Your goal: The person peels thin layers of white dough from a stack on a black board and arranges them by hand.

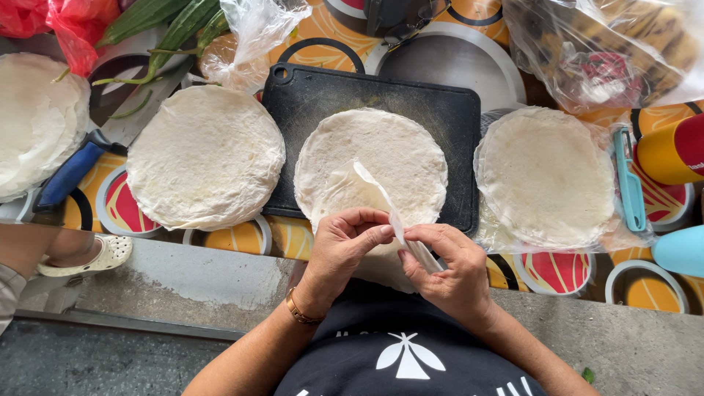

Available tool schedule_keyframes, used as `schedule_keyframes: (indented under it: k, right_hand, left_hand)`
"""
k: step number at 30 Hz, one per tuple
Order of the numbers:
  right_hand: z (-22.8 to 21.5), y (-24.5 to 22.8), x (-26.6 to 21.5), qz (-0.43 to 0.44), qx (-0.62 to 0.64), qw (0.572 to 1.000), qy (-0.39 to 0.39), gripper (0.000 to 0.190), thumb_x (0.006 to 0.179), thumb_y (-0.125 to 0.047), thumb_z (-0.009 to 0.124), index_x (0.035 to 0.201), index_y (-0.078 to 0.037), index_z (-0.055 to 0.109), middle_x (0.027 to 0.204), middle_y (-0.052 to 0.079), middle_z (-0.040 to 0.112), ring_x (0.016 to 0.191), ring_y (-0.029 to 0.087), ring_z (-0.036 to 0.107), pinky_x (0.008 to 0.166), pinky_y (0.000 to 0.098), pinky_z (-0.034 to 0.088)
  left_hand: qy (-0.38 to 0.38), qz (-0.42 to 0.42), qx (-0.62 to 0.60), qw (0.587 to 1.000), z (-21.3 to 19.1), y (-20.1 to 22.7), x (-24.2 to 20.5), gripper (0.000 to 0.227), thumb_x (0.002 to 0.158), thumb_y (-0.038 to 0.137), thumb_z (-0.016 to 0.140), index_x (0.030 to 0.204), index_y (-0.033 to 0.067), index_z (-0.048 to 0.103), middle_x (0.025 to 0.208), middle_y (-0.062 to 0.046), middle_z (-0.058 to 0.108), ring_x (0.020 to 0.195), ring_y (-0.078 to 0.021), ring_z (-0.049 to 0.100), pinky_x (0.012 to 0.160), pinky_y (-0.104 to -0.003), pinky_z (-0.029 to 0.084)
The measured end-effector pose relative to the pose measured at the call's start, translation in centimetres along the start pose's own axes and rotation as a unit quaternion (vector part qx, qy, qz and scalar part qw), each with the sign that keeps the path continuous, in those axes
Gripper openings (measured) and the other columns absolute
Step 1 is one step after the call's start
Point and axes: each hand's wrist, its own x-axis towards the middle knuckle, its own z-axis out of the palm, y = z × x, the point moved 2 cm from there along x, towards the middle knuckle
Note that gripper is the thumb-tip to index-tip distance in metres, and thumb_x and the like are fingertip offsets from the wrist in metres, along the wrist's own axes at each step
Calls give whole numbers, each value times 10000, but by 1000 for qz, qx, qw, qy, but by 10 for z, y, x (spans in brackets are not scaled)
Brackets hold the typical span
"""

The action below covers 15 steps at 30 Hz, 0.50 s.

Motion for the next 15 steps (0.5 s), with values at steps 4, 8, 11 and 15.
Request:
schedule_keyframes:
  k: [4,8,11,15]
  right_hand:
    - [0,-2,1,-7,3,1000,-4,228,794,-61,799,1011,-36,730,1010,119,762,940,246,760,823,327,606]
    - [-2,-1,-1,30,27,999,-32,237,801,-81,782,1027,-36,727,966,114,761,887,233,764,776,320,596]
    - [-3,1,-1,22,24,999,-29,265,799,-104,781,1044,-30,712,971,132,754,900,247,757,787,327,587]
    - [1,11,-1,94,52,993,-53,312,854,-187,799,1104,-17,723,923,105,774,808,173,737,690,288,559]
  left_hand:
    - [6,-7,9,1000,2,1,0,223,903,52,776,1100,-40,728,983,-81,759,908,-106,710,831,-232,574]
    - [11,2,40,999,5,-1,0,231,887,46,793,1090,-33,715,974,-69,747,887,-92,699,800,-226,570]
    - [6,13,49,999,6,-2,0,249,874,43,801,1091,-22,699,968,-59,741,877,-87,703,789,-229,579]
    - [7,48,107,993,10,-4,-1,261,875,61,808,1097,-16,696,975,-43,742,882,-78,703,809,-228,586]
